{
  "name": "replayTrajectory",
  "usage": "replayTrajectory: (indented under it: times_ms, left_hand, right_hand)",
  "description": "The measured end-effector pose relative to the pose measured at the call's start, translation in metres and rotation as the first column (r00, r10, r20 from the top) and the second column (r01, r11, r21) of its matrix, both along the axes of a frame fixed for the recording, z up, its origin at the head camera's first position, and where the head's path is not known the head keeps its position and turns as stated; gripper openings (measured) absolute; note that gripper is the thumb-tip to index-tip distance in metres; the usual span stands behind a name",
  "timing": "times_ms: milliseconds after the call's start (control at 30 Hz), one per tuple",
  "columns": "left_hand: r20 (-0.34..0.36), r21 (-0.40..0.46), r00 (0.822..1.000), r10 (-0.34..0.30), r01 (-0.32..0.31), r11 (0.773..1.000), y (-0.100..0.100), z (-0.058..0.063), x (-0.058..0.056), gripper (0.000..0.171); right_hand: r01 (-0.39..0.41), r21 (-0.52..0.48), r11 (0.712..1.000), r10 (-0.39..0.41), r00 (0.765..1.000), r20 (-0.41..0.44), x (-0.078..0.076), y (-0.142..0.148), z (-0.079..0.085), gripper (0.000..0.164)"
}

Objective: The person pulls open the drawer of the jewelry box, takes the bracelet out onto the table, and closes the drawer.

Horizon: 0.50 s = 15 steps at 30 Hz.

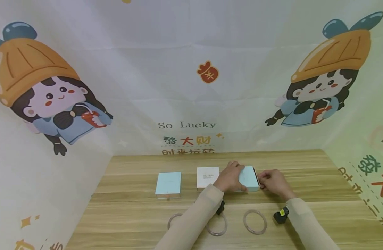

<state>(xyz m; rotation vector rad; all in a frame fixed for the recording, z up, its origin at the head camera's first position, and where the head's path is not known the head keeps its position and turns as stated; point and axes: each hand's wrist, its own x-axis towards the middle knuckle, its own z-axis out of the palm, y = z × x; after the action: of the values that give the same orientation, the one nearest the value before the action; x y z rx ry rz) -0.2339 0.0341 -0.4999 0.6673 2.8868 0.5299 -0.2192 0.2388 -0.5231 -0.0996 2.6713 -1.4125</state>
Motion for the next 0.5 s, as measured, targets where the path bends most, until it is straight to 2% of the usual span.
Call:
replayTrajectory:
  times_ms: [367, 500]
  left_hand:
    - [0.014, -0.003, 1.000, -0.006, 0.006, 1.000, 0.0009, 0.0029, -0.0006, 0.093]
    - [0.009, 0.004, 1.000, -0.026, 0.026, 1.000, 0.0003, 0.0038, -0.0005, 0.093]
  right_hand:
    - [-0.007, 0.013, 1.000, 0.007, 1.000, 0.013, -0.0008, -0.0077, 0.0006, 0.020]
    - [-0.052, 0.034, 0.998, 0.052, 0.999, 0.002, -0.0002, -0.0047, 0.0028, 0.020]
